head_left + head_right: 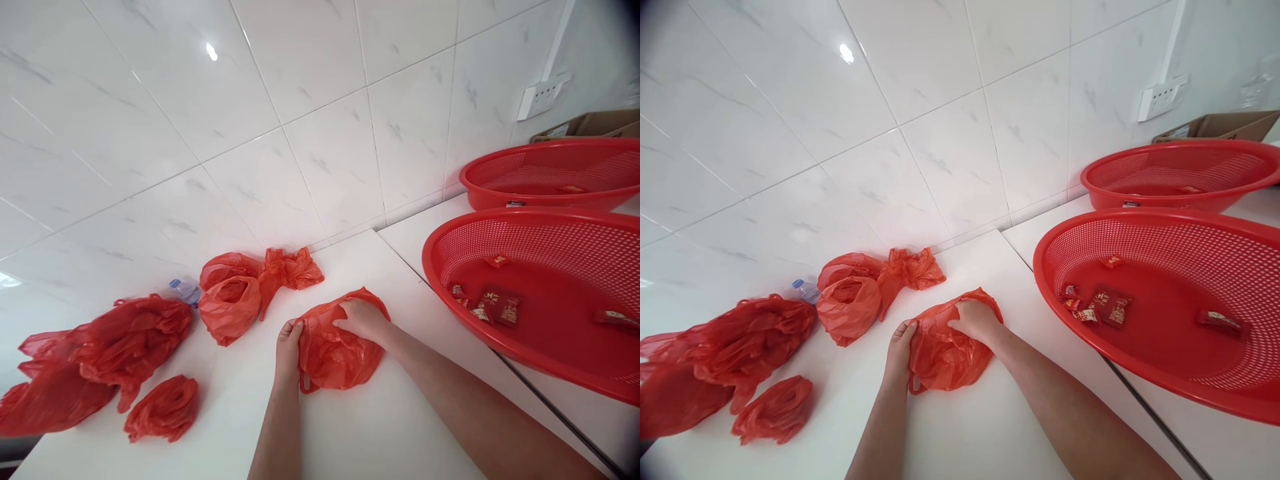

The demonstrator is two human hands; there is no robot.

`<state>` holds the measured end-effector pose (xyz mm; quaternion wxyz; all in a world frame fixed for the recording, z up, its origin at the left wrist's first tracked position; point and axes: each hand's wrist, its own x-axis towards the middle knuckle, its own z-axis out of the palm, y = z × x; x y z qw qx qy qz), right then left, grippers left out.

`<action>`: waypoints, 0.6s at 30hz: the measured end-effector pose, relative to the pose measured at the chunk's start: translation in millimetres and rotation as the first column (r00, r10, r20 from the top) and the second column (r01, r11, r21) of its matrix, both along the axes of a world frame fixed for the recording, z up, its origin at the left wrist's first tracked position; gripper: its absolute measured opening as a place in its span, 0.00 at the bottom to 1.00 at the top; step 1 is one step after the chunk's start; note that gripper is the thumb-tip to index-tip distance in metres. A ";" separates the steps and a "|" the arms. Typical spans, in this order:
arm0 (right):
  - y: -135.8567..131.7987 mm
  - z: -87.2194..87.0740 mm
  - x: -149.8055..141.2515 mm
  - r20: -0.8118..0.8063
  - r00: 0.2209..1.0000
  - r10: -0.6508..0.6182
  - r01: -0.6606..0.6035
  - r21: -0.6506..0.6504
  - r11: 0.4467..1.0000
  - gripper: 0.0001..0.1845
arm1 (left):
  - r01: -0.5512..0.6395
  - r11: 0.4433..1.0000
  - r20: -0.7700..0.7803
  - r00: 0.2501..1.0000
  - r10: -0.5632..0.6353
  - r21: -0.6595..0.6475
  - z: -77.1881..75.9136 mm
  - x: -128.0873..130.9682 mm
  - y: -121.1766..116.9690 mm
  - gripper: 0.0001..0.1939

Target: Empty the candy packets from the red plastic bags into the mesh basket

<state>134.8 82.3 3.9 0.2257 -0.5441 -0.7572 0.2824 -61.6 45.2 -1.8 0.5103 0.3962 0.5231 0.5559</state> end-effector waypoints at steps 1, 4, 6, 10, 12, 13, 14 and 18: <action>0.0 -0.1 0.6 0.019 1.000 0.003 -0.003 0.010 1.000 0.13 | 0.016 1.000 0.034 0.999 -0.017 0.024 0.0 -0.8 -2.3 0.15; -1.0 1.1 1.7 0.072 0.997 0.011 -0.014 0.047 0.999 0.11 | 0.062 0.995 0.097 0.993 -0.069 0.076 2.3 -3.4 -10.1 0.17; -5.8 4.4 1.3 0.113 0.994 0.013 -0.021 0.068 0.997 0.12 | 0.071 0.995 0.107 0.991 -0.079 0.074 5.2 -4.5 -13.9 0.22; -36.5 24.0 3.0 0.209 0.978 -0.019 -0.008 0.129 0.992 0.17 | 0.038 0.999 0.075 0.996 -0.039 0.012 12.4 -5.3 -16.6 0.29; -61.6 44.4 10.8 0.229 0.973 -0.021 -0.022 0.183 0.983 0.18 | 0.027 0.999 0.044 0.999 -0.026 -0.030 15.5 -5.5 -16.8 0.29; -74.6 57.3 18.2 0.221 0.975 -0.020 -0.025 0.198 0.980 0.17 | 0.027 0.999 0.031 0.999 -0.025 -0.044 16.5 -5.7 -16.9 0.29; -87.0 71.3 28.5 0.198 0.980 -0.031 -0.012 0.211 0.977 0.17 | 0.031 0.998 0.023 0.999 -0.029 -0.053 16.9 -6.0 -16.8 0.29; -114.8 120.5 100.7 0.112 0.944 -0.310 0.280 0.223 0.934 0.15 | 0.087 0.993 0.039 0.996 -0.084 -0.076 14.1 -8.5 -15.7 0.26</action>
